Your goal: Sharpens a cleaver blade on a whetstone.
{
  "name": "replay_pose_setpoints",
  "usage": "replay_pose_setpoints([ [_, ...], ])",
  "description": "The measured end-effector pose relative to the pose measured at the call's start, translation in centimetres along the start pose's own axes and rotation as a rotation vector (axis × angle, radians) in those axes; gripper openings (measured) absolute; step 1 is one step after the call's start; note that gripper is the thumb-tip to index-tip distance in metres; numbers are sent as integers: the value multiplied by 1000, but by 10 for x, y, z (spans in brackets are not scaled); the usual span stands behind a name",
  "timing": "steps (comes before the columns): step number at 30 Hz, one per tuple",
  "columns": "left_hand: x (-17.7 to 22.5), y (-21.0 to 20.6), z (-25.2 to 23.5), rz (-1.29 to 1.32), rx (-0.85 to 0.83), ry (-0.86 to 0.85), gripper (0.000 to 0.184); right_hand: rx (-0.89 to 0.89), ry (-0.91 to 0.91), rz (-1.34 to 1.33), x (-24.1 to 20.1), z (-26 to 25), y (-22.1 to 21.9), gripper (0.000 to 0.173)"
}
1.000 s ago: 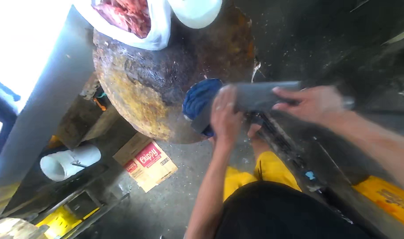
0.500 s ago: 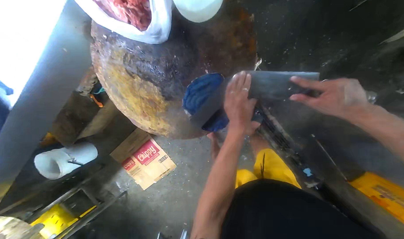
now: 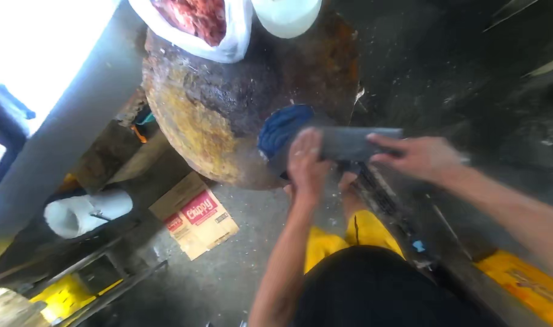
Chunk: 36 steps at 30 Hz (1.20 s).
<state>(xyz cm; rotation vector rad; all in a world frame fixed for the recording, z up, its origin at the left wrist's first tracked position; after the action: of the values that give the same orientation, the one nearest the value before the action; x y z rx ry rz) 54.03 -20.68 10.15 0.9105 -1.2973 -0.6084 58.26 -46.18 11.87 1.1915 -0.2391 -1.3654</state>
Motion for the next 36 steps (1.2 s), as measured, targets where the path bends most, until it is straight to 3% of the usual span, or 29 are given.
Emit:
replay_pose_setpoints([
  [2, 43, -29, -21, 68, -76, -87, 67, 124, -58, 84, 43, 16, 26, 56],
  [3, 42, -29, -23, 54, -115, -89, 70, 131, -52, 100, 41, 13, 28, 57],
  [5, -9, -2, -4, -17, -117, -14, 71, 50, 18, 83, -3, -13, 4, 59],
  [8, -132, 83, 49, -170, -16, 228, 64, -143, 229, -21, -116, -71, -71, 53],
  [10, -175, 124, 78, -202, 60, 339, 62, -276, 380, -94, -178, -90, -98, 52],
  [11, -179, 131, 83, -215, 87, 342, 61, -289, 433, -117, -188, -91, -99, 52],
  [13, -149, 113, 64, -181, 67, 291, 61, -230, 399, -128, -158, -78, -84, 52],
  [18, 14, -7, -13, 24, -14, -17, 62, 13, 4, 8, 15, 4, 13, 57],
  [20, 34, -27, -23, 64, -48, -42, 63, 47, -61, 21, 32, 13, 32, 60],
  [22, -4, 0, -9, -13, -118, 12, 66, -22, -4, -3, -4, -9, 18, 60],
  [24, -84, 60, 27, -115, -161, 119, 67, -161, 111, -77, -74, -46, -32, 59],
  [26, -161, 109, 59, -221, -66, 247, 62, -282, 284, -137, -151, -81, -77, 56],
  [28, -188, 130, 71, -221, 32, 303, 61, -319, 413, -168, -188, -95, -92, 55],
  [30, -157, 114, 58, -156, 44, 273, 57, -280, 368, -193, -160, -84, -82, 55],
  [34, -17, 20, -1, -4, -8, 31, 54, -91, 22, -102, -15, -12, -14, 57],
  [36, 30, -20, -29, 33, -46, -42, 58, -2, -93, -55, 30, 11, 23, 60],
])
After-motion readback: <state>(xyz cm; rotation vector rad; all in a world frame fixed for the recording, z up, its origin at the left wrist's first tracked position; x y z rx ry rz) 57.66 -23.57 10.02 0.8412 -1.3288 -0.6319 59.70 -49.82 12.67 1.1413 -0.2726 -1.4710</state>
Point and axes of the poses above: each hand's wrist, its own z-axis away from the middle knuckle, its own y-axis out of the back of the hand, x = y × z, the point moved 5 cm from there along -z, towards the middle knuckle, and after that the axes turned 10 degrees about y, right-handed, at the moved point
